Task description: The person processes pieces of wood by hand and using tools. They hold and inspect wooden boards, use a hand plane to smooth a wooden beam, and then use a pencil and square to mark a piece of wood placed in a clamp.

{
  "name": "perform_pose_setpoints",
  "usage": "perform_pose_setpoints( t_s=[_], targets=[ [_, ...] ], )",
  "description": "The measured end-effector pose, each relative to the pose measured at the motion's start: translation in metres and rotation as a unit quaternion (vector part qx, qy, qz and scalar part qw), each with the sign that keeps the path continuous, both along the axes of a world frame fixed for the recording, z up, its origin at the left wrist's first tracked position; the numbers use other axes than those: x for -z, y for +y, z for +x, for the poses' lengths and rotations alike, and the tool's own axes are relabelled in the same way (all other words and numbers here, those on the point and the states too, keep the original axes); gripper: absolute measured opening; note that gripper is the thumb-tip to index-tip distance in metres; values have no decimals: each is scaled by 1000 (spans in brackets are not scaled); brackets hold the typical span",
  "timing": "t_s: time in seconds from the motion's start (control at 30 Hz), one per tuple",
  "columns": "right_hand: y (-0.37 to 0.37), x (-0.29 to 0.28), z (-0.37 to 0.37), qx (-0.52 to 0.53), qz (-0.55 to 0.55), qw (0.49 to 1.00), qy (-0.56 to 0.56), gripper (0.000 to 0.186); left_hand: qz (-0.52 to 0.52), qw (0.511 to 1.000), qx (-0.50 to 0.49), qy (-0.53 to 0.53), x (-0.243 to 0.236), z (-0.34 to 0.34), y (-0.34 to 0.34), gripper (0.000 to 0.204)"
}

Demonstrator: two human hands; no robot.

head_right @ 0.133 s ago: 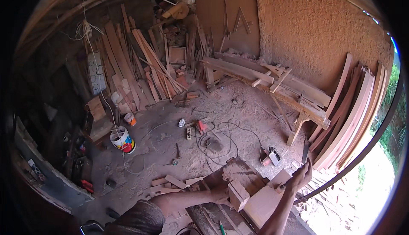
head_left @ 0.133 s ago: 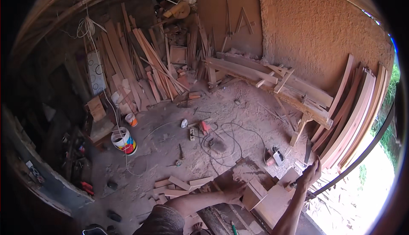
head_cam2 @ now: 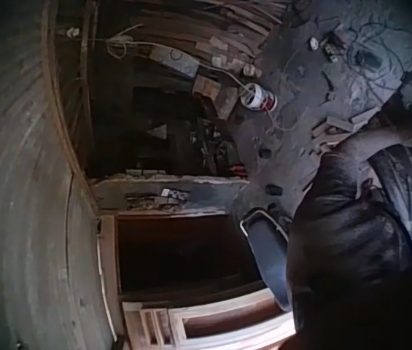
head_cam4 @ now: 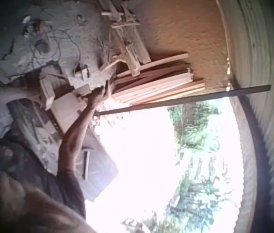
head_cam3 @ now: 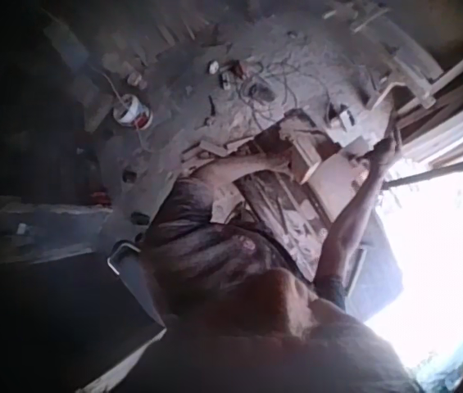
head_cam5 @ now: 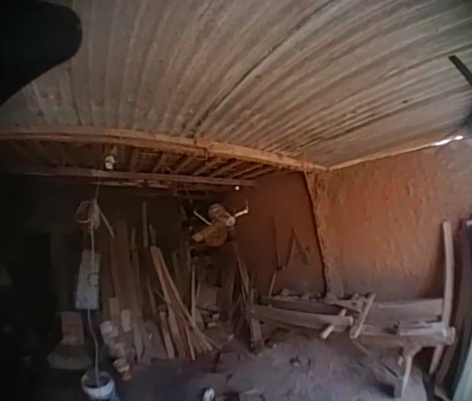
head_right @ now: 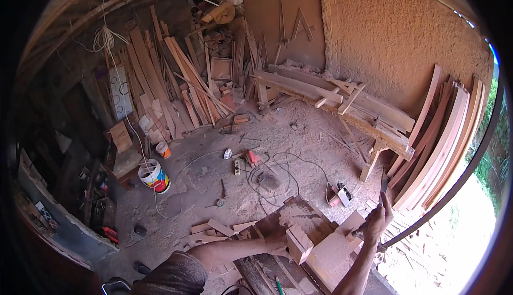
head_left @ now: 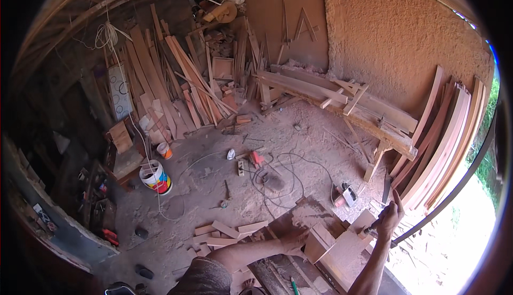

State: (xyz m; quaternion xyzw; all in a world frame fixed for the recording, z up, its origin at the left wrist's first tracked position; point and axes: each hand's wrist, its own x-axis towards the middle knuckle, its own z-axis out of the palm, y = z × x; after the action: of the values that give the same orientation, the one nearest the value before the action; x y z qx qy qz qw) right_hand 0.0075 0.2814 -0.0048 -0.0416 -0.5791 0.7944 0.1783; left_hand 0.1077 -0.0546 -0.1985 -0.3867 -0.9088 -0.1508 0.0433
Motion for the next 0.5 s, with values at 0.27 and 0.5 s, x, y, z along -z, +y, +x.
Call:
perform_pose_setpoints(
  t_s=[0.27, 0.5],
  targets=[
    [0, 3, 2, 35, 33, 998, 39, 42, 22, 1000, -3, -5, -8, 4, 4, 121],
    [-8, 9, -1, 46, 14, 999, 0, 38, 97, 995, 16, 18, -5, 9, -2, 113]
  ],
)
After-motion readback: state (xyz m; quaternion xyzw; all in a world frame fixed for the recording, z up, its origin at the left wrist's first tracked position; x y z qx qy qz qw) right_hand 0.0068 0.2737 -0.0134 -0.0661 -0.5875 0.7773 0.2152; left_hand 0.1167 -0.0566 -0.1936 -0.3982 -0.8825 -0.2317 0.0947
